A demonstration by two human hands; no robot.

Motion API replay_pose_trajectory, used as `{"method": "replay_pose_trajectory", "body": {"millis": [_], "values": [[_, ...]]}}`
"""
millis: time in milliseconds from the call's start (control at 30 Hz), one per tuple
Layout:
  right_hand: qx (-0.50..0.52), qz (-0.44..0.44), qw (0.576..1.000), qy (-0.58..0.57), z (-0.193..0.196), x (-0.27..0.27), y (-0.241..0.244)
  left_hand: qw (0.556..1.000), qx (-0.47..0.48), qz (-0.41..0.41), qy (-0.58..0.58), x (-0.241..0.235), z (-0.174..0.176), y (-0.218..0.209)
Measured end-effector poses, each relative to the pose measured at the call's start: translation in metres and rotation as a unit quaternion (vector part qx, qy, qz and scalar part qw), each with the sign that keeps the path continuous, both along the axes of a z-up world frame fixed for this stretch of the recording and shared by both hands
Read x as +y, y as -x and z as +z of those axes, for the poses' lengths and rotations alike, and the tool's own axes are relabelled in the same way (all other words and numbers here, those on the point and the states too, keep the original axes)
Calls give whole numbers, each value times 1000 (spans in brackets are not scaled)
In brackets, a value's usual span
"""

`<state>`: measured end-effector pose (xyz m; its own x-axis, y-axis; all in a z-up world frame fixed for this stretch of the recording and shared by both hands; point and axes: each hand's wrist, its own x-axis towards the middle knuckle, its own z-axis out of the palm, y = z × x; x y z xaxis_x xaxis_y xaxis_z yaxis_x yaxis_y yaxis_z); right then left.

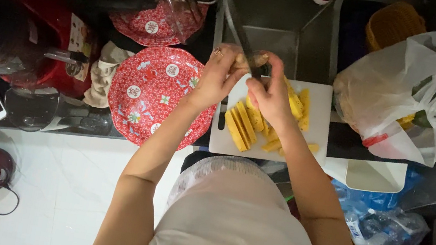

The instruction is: Cutting a pineapple into slices and peeling/cutting ginger.

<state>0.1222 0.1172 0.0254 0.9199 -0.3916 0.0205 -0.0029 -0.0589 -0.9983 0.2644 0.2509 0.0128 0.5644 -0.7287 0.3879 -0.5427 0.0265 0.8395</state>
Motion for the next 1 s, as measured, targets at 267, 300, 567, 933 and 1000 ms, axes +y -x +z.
{"method": "replay_pose_trajectory", "body": {"millis": [267,300,567,933,1000], "values": [[-35,-57,995,-78,6,-10,9,968,-245,-15,45,-18,23,11],[-39,-71,994,-74,8,-14,14,963,-264,-23,45,-24,30,13],[-3,-153,983,98,38,-41,122,976,28,-216,-5,-91,28,82],[-8,-413,910,-18,-32,-108,313,880,-284,-363,111,-233,33,257],[10,-429,903,4,-35,-122,349,858,-257,-434,94,-261,23,286]]}}
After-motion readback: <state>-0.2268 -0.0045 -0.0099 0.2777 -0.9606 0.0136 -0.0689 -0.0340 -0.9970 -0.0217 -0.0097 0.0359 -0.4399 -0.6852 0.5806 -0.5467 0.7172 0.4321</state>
